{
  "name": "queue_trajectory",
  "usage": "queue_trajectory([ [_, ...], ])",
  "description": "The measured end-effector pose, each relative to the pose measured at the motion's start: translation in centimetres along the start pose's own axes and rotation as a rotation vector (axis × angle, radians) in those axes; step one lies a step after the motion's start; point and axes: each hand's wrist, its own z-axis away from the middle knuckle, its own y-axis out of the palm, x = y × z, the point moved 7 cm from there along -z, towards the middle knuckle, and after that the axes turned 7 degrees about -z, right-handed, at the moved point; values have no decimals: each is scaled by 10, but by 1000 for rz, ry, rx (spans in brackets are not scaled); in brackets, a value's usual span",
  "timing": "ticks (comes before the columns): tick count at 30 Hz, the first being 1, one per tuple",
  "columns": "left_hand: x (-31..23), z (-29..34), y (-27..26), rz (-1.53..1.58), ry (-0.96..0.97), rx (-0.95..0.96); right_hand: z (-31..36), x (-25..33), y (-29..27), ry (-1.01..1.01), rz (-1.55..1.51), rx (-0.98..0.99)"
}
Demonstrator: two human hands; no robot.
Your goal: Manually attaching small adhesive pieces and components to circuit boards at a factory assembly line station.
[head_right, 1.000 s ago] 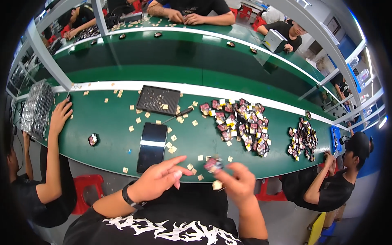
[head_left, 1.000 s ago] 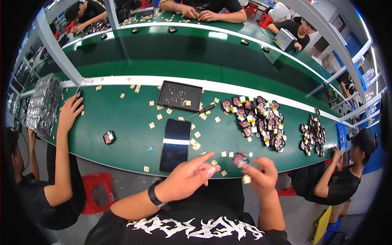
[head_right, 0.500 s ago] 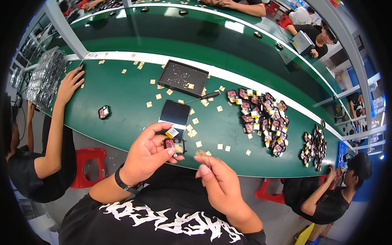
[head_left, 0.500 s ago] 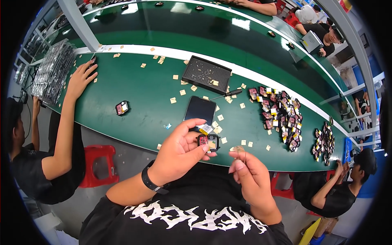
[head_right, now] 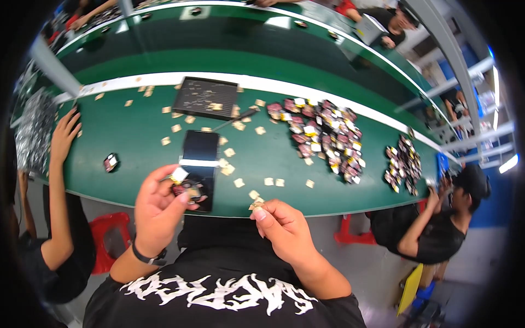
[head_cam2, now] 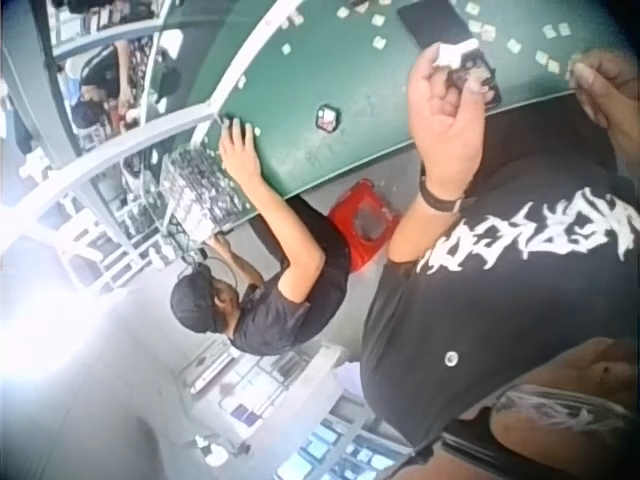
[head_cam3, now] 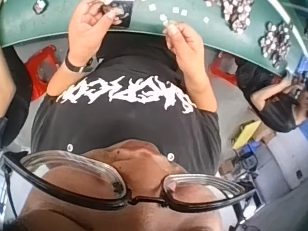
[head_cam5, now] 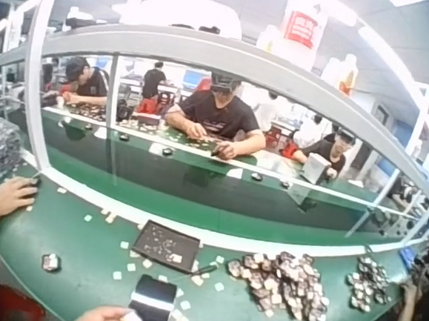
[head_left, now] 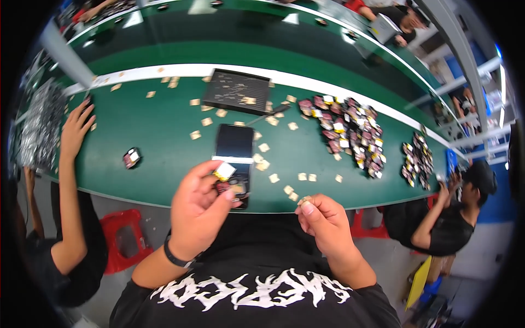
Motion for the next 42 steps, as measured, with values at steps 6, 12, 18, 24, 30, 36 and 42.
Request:
queue_trajectory([
  [6,14,3,-3,-101,-29,-5,55,-5,-80,-13,-48,-251],
  [12,27,2,2,-115,-81,29,148,-32,-164,-21,-205,-649],
  [18,31,0,28,-117,-93,116,180,-38,-168,102,17,-838],
  [24,27,6,28,-129,-71,175,93,13,-126,-229,742,-645],
  [30,20,16,8,-127,-116,119,112,22,-133,-448,1441,-688],
  [36,34,8,23,114,-204,126,81,30,-103,-195,620,-649],
  [42,25,11,34,96,-138,176,37,22,26,171,38,53],
])
